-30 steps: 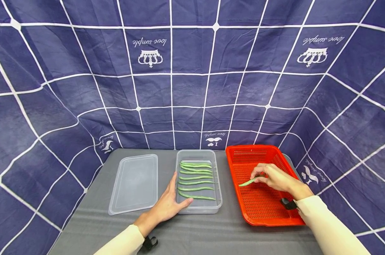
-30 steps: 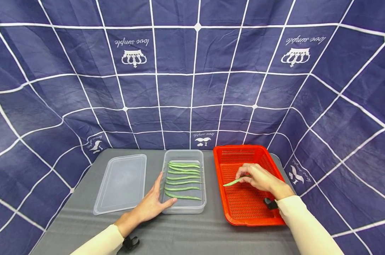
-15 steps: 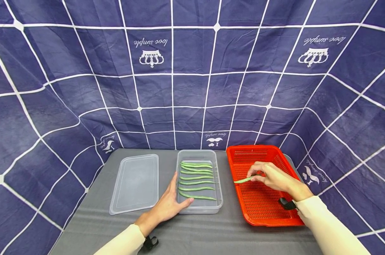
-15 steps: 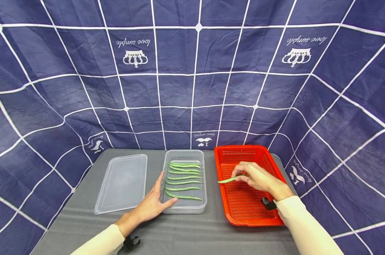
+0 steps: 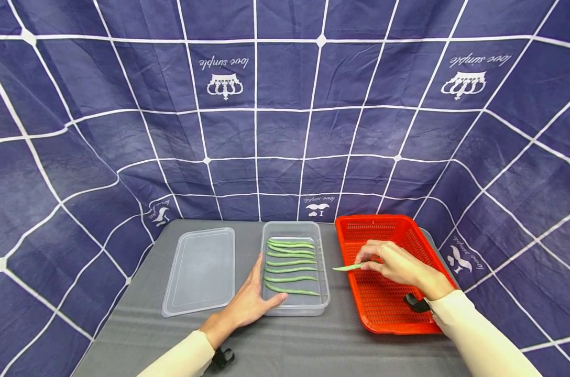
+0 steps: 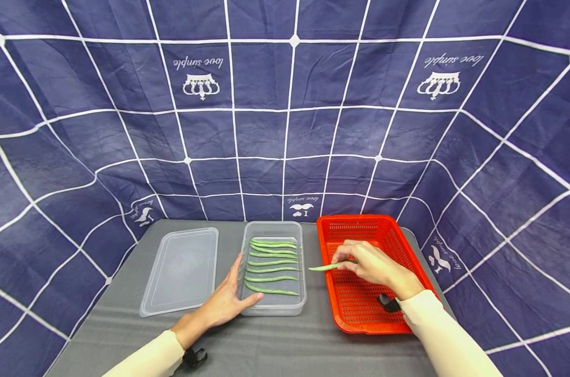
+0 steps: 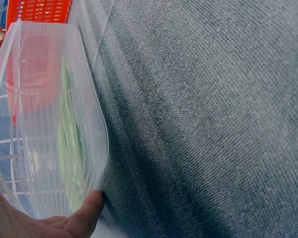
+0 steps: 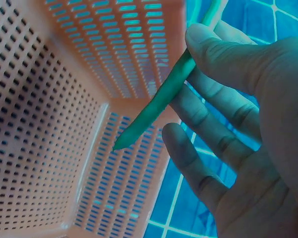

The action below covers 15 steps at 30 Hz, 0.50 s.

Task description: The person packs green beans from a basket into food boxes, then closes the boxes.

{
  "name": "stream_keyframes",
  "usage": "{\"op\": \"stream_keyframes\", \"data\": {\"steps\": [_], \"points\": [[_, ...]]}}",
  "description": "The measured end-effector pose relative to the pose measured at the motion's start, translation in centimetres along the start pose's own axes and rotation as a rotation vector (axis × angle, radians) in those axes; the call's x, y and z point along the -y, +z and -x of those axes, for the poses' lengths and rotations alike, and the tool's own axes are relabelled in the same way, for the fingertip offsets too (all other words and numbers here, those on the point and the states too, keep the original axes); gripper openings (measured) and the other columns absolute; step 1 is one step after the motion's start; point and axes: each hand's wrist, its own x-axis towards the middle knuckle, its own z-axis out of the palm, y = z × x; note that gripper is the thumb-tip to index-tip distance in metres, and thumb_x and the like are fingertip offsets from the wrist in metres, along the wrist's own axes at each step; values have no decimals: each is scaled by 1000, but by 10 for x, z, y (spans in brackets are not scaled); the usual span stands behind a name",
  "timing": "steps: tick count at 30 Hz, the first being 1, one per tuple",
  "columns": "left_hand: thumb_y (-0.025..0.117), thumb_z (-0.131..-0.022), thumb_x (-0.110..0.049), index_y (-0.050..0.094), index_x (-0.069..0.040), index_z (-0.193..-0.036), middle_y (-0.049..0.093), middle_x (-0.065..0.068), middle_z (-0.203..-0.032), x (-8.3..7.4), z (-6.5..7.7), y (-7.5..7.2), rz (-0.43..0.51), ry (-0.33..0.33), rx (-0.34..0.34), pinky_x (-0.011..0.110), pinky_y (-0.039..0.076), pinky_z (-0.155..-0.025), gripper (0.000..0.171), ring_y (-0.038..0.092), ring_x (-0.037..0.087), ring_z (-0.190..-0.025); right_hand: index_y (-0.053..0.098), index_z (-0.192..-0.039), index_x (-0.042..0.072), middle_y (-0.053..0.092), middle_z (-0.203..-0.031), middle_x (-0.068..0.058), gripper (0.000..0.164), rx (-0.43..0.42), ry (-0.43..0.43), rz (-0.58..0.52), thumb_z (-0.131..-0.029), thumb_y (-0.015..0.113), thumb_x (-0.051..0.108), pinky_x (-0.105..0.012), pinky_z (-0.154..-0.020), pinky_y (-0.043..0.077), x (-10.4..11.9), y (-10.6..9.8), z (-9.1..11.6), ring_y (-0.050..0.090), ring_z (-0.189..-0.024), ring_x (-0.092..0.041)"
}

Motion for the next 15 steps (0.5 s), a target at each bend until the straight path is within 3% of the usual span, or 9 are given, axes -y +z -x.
{"op": "stream_keyframes", "data": {"steps": [15], "points": [[95, -90, -63, -2, -5, -187, 15, 29, -194, 0, 0, -5, -4, 23, 58, 69, 37, -139, 149, 31, 53, -176, 85, -110, 33, 74, -103, 21, 21, 5, -29, 23, -102, 91, 15, -26, -79, 57, 31, 10, -20, 63, -87, 4]]}}
